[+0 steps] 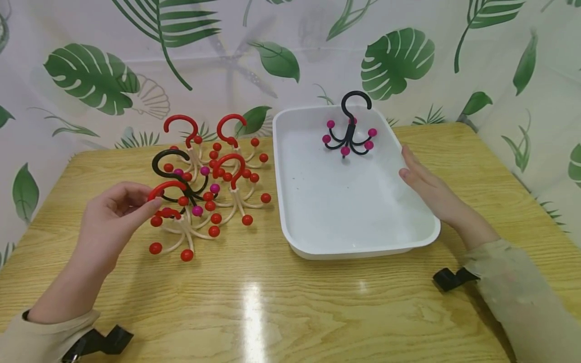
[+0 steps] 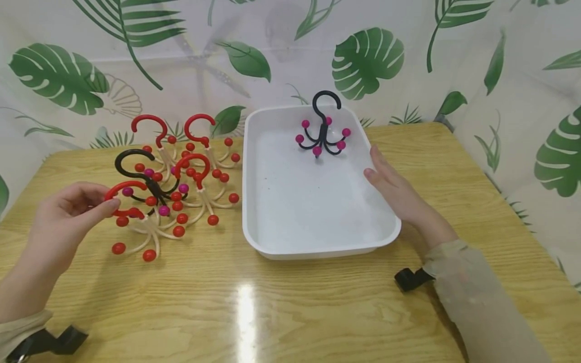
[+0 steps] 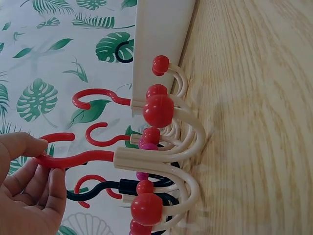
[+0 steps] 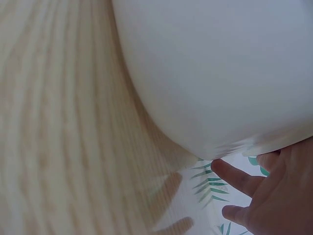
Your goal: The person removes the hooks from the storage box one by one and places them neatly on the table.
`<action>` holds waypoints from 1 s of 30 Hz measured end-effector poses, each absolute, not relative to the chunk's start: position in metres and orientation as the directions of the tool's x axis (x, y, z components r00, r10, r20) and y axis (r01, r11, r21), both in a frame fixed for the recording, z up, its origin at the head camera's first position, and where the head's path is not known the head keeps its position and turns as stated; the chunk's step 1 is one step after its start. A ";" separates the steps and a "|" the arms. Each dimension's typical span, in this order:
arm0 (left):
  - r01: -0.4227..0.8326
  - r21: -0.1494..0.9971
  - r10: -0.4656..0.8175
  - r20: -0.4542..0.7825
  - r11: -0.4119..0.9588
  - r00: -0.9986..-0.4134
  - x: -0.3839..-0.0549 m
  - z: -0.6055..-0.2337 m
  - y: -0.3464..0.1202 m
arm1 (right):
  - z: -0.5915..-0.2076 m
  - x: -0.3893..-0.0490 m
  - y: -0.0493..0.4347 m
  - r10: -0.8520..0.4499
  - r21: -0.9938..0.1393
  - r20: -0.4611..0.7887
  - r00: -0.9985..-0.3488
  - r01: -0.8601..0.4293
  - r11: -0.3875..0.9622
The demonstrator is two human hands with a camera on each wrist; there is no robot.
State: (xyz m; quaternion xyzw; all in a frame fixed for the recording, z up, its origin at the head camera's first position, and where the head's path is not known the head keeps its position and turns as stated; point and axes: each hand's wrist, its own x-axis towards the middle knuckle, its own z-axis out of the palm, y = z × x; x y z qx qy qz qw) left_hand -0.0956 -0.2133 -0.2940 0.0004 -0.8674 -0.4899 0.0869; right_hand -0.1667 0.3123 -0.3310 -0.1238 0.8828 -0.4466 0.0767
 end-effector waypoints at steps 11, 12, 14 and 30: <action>0.169 0.876 -0.132 0.253 0.451 -0.959 -0.098 -0.276 -0.208 | -0.331 -0.168 0.313 -0.280 -0.798 -0.024 -0.960 -0.150 0.583; 0.174 0.881 -0.144 0.261 0.439 -0.954 -0.098 -0.272 -0.206 | -0.331 -0.167 0.313 -0.279 -0.798 -0.025 -0.960 -0.149 0.584; 0.196 0.882 -0.158 0.286 0.428 -0.945 -0.098 -0.265 -0.200 | -0.331 -0.167 0.313 -0.279 -0.797 -0.023 -0.960 -0.150 0.585; 0.375 0.895 0.084 0.365 0.240 -0.927 -0.111 -0.236 -0.120 | -0.332 -0.168 0.315 -0.283 -0.806 -0.046 -0.958 -0.132 0.578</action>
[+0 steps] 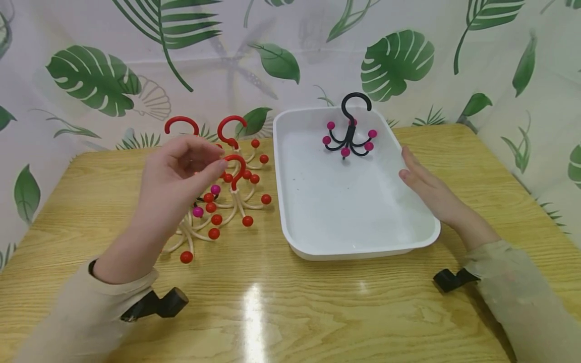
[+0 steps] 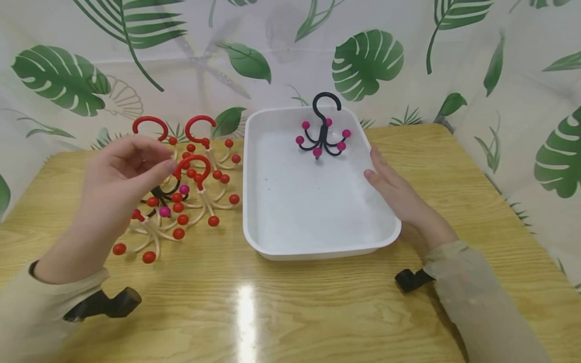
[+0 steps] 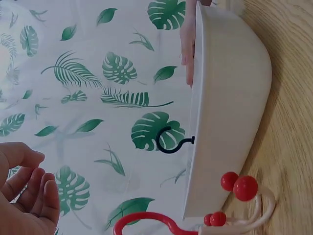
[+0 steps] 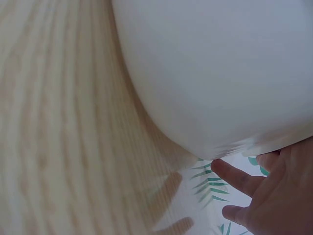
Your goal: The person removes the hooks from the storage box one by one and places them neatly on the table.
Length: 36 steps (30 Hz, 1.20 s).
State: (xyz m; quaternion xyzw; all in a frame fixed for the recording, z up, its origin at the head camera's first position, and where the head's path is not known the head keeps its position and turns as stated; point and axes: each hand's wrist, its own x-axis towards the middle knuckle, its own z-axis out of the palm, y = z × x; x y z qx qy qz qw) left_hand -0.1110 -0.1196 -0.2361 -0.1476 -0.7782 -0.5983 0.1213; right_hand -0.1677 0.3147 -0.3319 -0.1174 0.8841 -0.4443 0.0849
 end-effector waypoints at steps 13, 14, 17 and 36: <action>0.381 0.921 0.208 0.358 0.082 -0.910 -0.139 -0.240 -0.064 | -0.331 -0.167 0.312 -0.293 -0.803 -0.014 -0.956 -0.163 0.573; 0.380 0.922 0.217 0.357 0.075 -0.908 -0.141 -0.239 -0.060 | -0.331 -0.168 0.312 -0.293 -0.803 -0.009 -0.956 -0.167 0.572; 0.375 0.925 0.238 0.352 0.058 -0.905 -0.145 -0.238 -0.048 | -0.332 -0.168 0.312 -0.293 -0.806 -0.001 -0.956 -0.173 0.566; 0.305 0.952 0.281 0.298 -0.019 -0.912 -0.181 -0.239 0.015 | -0.335 -0.169 0.314 -0.294 -0.818 0.005 -0.956 -0.173 0.549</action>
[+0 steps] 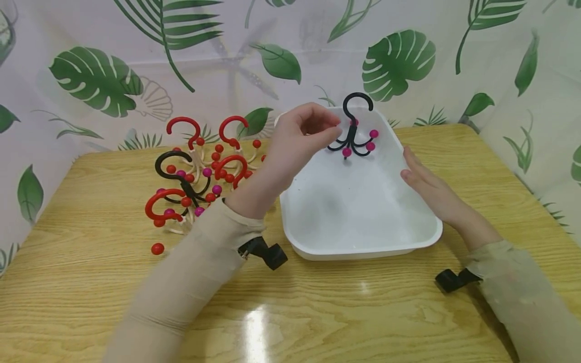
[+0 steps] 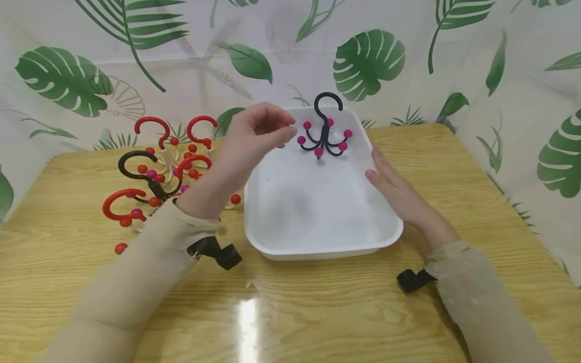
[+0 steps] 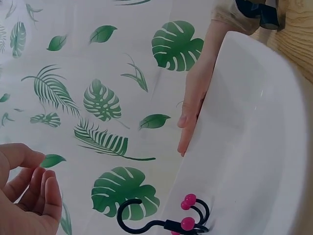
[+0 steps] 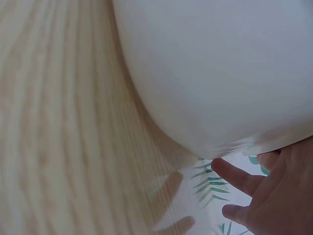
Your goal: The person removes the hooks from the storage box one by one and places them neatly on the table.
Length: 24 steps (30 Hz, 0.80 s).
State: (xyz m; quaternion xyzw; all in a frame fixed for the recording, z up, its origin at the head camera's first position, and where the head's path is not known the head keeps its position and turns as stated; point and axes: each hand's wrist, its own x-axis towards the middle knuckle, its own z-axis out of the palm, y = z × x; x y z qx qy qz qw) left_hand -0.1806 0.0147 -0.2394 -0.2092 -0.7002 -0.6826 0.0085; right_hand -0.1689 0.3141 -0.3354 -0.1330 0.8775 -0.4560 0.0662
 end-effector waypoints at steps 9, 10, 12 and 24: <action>0.247 0.969 0.235 0.246 -0.026 -0.940 -0.202 -0.247 0.033 | -0.335 -0.168 0.314 -0.290 -0.820 -0.003 -0.957 -0.163 0.548; 0.242 0.970 0.232 0.242 -0.029 -0.942 -0.205 -0.248 0.034 | -0.335 -0.168 0.314 -0.289 -0.819 0.000 -0.957 -0.165 0.549; 0.235 0.972 0.222 0.236 -0.030 -0.946 -0.211 -0.249 0.036 | -0.334 -0.168 0.314 -0.287 -0.820 -0.004 -0.958 -0.161 0.549; 0.172 0.985 0.180 0.164 0.032 -0.970 -0.245 -0.251 0.054 | -0.332 -0.167 0.313 -0.280 -0.817 -0.016 -0.960 -0.149 0.557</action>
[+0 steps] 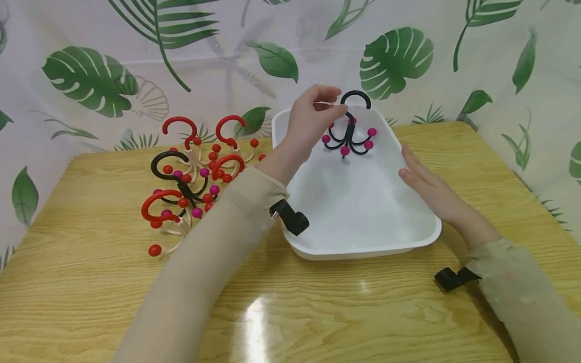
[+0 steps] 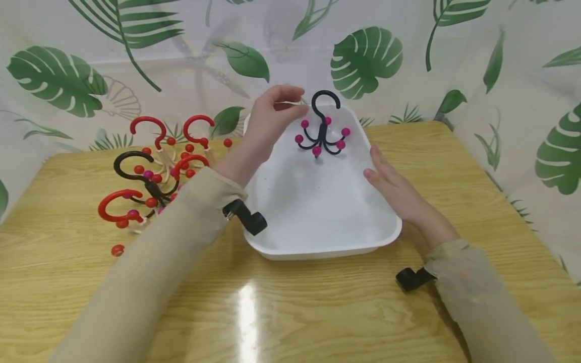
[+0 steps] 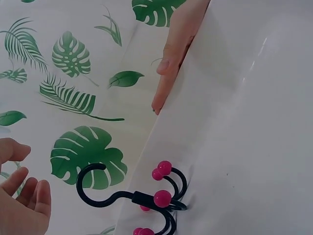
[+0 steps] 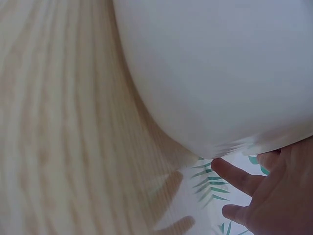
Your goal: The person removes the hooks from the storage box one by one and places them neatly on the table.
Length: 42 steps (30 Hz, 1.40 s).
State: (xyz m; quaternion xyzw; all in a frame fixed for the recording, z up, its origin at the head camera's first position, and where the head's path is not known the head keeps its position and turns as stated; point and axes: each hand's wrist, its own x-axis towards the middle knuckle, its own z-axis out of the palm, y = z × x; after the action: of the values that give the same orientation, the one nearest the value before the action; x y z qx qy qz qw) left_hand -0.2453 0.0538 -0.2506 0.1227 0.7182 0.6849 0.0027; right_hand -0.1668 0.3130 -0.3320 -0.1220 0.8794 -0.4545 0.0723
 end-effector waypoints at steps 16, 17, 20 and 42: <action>0.066 0.992 0.260 0.036 0.107 -0.965 -0.284 -0.263 0.075 | -0.332 -0.167 0.315 -0.283 -0.799 -0.028 -0.959 -0.149 0.583; 0.055 0.992 0.261 0.024 0.112 -0.965 -0.285 -0.265 0.076 | -0.332 -0.167 0.315 -0.281 -0.797 -0.031 -0.959 -0.146 0.586; 0.032 0.992 0.260 -0.002 0.125 -0.965 -0.289 -0.272 0.080 | -0.333 -0.166 0.316 -0.275 -0.795 -0.036 -0.961 -0.140 0.590; -0.023 0.986 0.296 -0.070 0.162 -0.953 -0.292 -0.289 0.091 | -0.331 -0.166 0.314 -0.281 -0.800 -0.024 -0.959 -0.150 0.580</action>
State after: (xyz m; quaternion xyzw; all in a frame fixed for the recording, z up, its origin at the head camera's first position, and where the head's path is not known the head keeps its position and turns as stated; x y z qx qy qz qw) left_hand -0.2917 0.0911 -0.2893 0.0908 0.7521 0.6408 0.1242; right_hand -0.1658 0.3138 -0.3308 -0.1216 0.8858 -0.4416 0.0742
